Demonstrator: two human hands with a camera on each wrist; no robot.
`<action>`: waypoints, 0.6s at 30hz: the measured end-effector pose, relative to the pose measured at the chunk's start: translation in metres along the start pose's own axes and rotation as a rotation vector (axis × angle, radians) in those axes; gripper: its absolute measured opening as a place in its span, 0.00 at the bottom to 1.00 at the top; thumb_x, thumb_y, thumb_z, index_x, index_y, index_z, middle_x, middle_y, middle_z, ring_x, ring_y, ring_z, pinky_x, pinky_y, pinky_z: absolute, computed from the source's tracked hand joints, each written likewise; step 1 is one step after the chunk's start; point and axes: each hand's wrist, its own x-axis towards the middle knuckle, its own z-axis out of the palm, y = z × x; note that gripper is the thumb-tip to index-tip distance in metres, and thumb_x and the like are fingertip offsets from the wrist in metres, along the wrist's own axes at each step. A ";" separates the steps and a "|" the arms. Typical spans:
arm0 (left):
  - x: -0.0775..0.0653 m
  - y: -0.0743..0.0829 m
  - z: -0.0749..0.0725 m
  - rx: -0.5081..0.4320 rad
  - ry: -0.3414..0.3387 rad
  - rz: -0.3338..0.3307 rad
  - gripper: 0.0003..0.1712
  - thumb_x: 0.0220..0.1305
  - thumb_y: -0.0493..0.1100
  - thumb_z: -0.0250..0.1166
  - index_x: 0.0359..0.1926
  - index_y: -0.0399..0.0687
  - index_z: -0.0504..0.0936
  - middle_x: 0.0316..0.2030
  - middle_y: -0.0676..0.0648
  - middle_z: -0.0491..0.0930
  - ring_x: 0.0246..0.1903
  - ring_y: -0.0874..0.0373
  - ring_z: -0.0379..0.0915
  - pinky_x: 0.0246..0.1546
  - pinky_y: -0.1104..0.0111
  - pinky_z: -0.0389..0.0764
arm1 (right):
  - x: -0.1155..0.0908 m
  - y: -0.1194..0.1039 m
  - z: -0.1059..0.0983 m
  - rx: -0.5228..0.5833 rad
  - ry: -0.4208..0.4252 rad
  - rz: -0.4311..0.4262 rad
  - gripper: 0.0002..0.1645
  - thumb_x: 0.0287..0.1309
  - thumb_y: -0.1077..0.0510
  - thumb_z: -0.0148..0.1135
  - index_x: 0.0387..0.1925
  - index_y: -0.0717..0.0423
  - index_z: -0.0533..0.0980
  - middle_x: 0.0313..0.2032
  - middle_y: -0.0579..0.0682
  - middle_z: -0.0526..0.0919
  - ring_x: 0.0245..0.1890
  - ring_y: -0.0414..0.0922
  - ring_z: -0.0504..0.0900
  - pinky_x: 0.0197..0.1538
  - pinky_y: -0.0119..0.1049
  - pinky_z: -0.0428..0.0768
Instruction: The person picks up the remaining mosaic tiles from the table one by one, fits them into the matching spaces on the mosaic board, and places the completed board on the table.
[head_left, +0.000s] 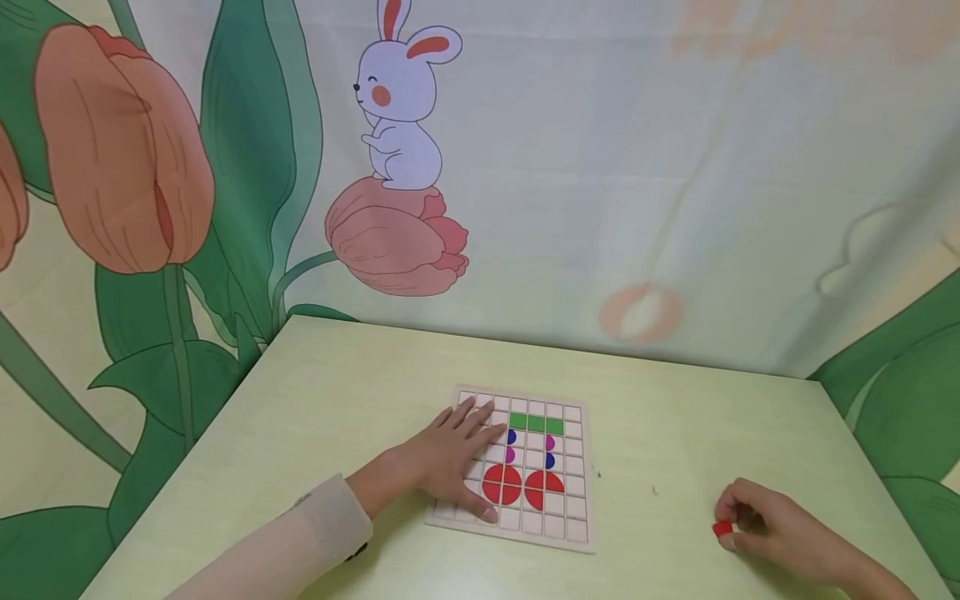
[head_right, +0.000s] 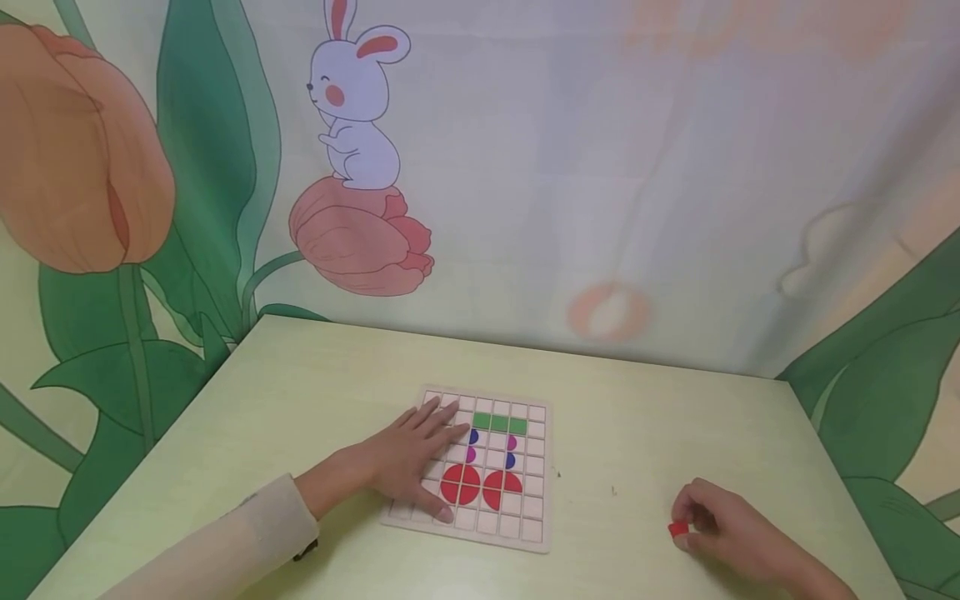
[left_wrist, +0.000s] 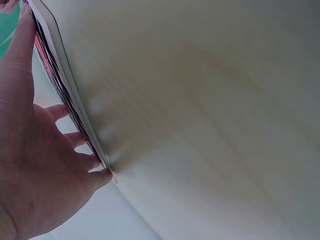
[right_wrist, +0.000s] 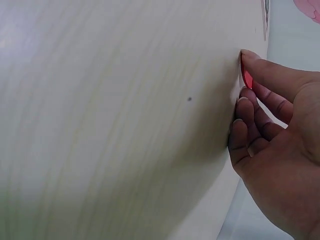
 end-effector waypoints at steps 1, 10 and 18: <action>0.000 0.000 0.000 0.000 0.000 -0.001 0.75 0.47 0.89 0.63 0.87 0.61 0.46 0.86 0.46 0.35 0.84 0.41 0.27 0.82 0.45 0.41 | 0.000 0.000 0.000 0.006 0.006 0.009 0.13 0.65 0.56 0.75 0.42 0.52 0.76 0.36 0.42 0.79 0.35 0.38 0.75 0.37 0.30 0.77; 0.000 0.000 0.002 -0.001 0.003 -0.001 0.75 0.47 0.90 0.63 0.87 0.61 0.47 0.86 0.46 0.36 0.84 0.42 0.27 0.82 0.45 0.41 | 0.010 -0.011 -0.004 -0.026 0.055 0.080 0.07 0.67 0.60 0.72 0.39 0.52 0.79 0.35 0.43 0.81 0.35 0.36 0.77 0.36 0.31 0.79; 0.000 -0.001 0.002 -0.003 0.013 0.008 0.75 0.47 0.90 0.63 0.87 0.60 0.47 0.86 0.45 0.36 0.84 0.41 0.28 0.82 0.44 0.41 | 0.041 -0.032 -0.001 -0.017 0.128 -0.044 0.10 0.68 0.67 0.68 0.46 0.52 0.83 0.40 0.42 0.86 0.39 0.36 0.82 0.40 0.31 0.84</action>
